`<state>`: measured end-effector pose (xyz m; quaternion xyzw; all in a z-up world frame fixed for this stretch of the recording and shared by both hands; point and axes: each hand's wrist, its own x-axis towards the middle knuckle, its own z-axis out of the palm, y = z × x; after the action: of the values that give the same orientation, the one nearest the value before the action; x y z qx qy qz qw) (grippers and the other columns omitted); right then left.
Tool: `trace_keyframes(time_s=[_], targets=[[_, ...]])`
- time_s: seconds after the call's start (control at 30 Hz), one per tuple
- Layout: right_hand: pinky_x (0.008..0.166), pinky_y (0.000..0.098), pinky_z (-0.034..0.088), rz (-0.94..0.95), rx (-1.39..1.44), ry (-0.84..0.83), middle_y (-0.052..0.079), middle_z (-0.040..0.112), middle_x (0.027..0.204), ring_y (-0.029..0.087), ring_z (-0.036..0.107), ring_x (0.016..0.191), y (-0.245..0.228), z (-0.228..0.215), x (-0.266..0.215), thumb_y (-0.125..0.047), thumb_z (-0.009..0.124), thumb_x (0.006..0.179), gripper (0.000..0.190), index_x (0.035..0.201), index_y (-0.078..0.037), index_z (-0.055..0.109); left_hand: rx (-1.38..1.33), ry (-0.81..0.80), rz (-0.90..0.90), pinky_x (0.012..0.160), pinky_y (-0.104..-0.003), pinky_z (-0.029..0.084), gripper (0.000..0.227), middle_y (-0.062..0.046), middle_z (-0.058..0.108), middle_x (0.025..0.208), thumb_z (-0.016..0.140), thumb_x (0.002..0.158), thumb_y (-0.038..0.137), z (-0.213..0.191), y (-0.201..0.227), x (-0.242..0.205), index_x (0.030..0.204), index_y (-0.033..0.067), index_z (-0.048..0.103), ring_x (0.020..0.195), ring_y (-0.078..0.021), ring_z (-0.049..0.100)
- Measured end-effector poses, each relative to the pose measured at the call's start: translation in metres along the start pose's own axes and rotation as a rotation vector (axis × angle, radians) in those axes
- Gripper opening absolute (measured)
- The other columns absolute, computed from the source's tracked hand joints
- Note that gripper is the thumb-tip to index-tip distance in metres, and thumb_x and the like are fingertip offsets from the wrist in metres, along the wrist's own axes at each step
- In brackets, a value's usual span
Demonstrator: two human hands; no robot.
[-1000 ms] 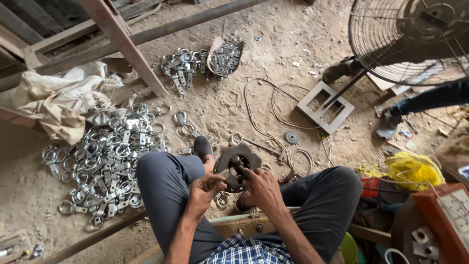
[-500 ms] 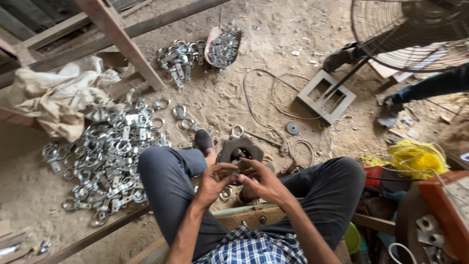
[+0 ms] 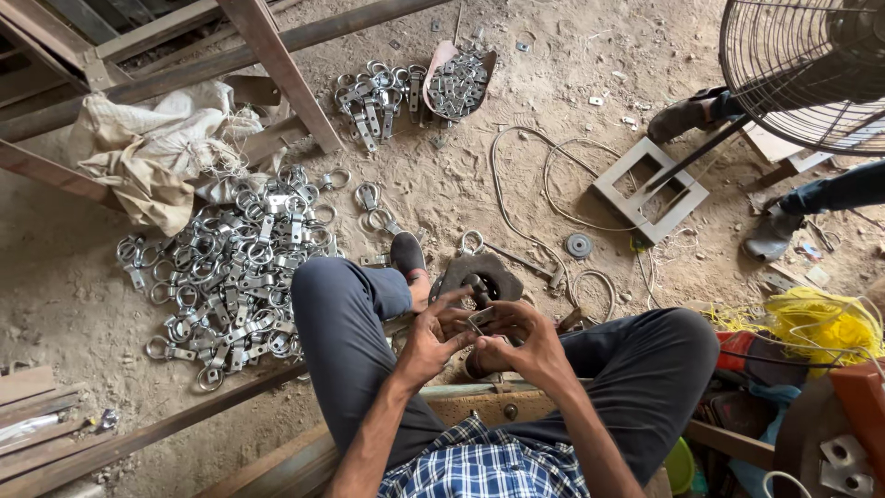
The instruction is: The person sits on the ground and uses a hammer to strike a metal part placed on a circular anvil. They repeatedly hit the part, rotate it, and inspect it by hand. The person also uses a metal rod to adjust the part on the anvil.
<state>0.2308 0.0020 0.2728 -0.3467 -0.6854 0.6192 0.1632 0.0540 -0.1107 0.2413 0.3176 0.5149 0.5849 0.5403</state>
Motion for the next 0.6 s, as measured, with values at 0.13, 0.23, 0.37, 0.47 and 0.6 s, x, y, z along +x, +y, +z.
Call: trace_keyframes(time_s=[0.13, 0.23, 0.37, 0.47, 0.6], targets=[[0.088, 0.0379, 0.065, 0.076, -0.189, 0.04, 0.012, 0.078, 0.108, 0.021, 0.076, 0.098, 0.001, 0.001, 0.001, -0.028, 0.089, 0.071, 0.066, 0.129, -0.003, 0.067, 0.014, 0.006, -0.005, 0.095, -0.031, 0.063, 0.052, -0.011, 0.076, 0.122, 0.078, 0.088, 0.01, 0.001, -0.003, 0.002, 0.138, 0.0044, 0.063, 0.108, -0.0131, 0.074], [0.087, 0.0375, 0.065, 0.092, -0.214, 0.038, 0.011, 0.078, 0.107, 0.021, 0.077, 0.097, 0.001, 0.002, 0.002, -0.031, 0.089, 0.072, 0.066, 0.128, -0.003, 0.067, -0.084, 0.054, -0.04, 0.094, -0.033, 0.063, 0.046, -0.014, 0.078, 0.117, 0.078, 0.088, 0.006, 0.001, -0.02, 0.004, 0.132, -0.0022, 0.067, 0.103, -0.0169, 0.075], [0.088, 0.0371, 0.064, 0.046, -0.2, 0.035, 0.012, 0.078, 0.106, 0.021, 0.077, 0.097, 0.007, 0.002, 0.0, -0.03, 0.087, 0.074, 0.064, 0.128, -0.001, 0.067, -0.127, 0.046, -0.018, 0.093, -0.033, 0.062, 0.043, -0.016, 0.078, 0.114, 0.078, 0.087, 0.003, -0.005, -0.034, 0.003, 0.128, -0.0044, 0.069, 0.101, -0.0172, 0.075], [0.09, 0.0361, 0.064, -0.01, -0.086, 0.009, 0.012, 0.076, 0.109, 0.021, 0.076, 0.099, 0.01, 0.003, -0.001, -0.029, 0.084, 0.078, 0.063, 0.129, 0.001, 0.064, -0.133, 0.04, -0.008, 0.093, -0.033, 0.062, 0.041, -0.016, 0.079, 0.114, 0.078, 0.087, 0.002, -0.006, -0.032, 0.002, 0.127, -0.0038, 0.07, 0.1, -0.017, 0.076], [0.085, 0.0351, 0.063, 0.04, -0.242, 0.004, 0.011, 0.078, 0.104, 0.021, 0.075, 0.095, 0.004, 0.004, -0.001, -0.029, 0.089, 0.073, 0.062, 0.125, -0.001, 0.069, -0.162, 0.025, -0.022, 0.092, -0.032, 0.063, 0.041, -0.015, 0.079, 0.113, 0.079, 0.087, 0.005, -0.007, -0.024, -0.004, 0.127, -0.003, 0.07, 0.099, -0.0159, 0.076]])
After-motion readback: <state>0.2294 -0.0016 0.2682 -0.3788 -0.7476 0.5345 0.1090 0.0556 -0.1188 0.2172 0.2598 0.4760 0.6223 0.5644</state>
